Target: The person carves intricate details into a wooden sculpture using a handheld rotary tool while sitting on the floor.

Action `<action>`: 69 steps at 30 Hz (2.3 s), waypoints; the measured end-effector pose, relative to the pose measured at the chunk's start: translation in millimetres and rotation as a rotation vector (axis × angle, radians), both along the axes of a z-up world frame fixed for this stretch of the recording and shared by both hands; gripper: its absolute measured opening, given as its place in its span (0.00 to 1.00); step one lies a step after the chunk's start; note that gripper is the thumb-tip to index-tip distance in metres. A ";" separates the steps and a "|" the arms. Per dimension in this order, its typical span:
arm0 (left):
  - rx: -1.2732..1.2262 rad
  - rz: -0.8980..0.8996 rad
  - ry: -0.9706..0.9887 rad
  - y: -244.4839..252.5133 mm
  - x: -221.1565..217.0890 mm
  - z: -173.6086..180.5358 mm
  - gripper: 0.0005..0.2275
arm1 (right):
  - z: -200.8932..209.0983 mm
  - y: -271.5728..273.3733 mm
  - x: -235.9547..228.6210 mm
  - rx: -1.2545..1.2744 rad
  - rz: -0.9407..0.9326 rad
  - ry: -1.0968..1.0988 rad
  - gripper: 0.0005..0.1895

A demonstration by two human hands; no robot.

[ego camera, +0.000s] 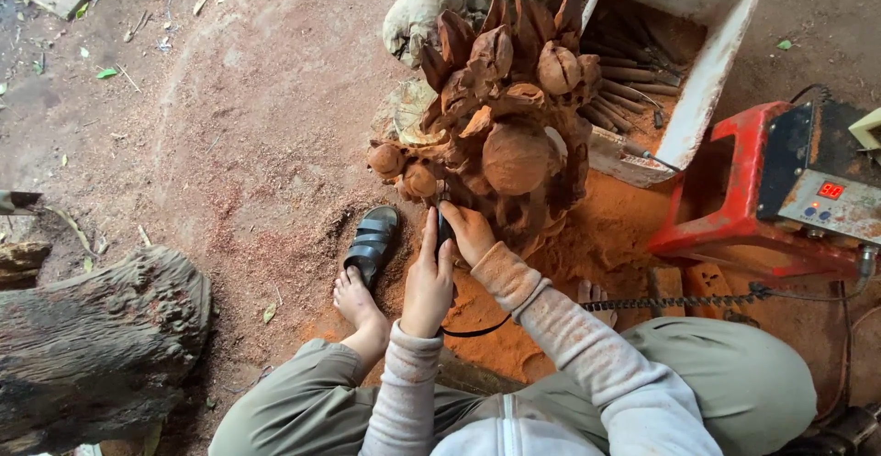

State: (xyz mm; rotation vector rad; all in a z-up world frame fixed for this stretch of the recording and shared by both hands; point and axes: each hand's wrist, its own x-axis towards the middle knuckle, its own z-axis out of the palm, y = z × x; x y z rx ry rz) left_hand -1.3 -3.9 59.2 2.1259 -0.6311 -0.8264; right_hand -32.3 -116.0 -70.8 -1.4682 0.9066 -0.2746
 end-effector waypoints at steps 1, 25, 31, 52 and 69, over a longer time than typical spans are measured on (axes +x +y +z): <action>0.000 -0.001 0.000 0.3 -0.1 0.7 0.26 | -0.2 0.8 -0.1 0.000 -0.001 0.000 0.30; -0.271 0.035 -0.066 -10.8 -5.8 -42.9 0.25 | 18.1 -7.7 -3.1 -0.263 -0.071 -0.048 0.30; -0.263 0.043 -0.024 -12.8 -10.9 -38.1 0.25 | 23.3 -9.1 -3.2 -0.295 -0.067 -0.029 0.28; -0.377 0.152 0.099 -21.5 -18.6 -32.3 0.25 | 4.5 -21.9 -5.0 -0.315 -0.016 -0.013 0.26; -0.421 0.142 0.115 -22.4 -17.4 -36.1 0.25 | 45.8 -13.3 1.0 -0.223 -0.068 -0.027 0.24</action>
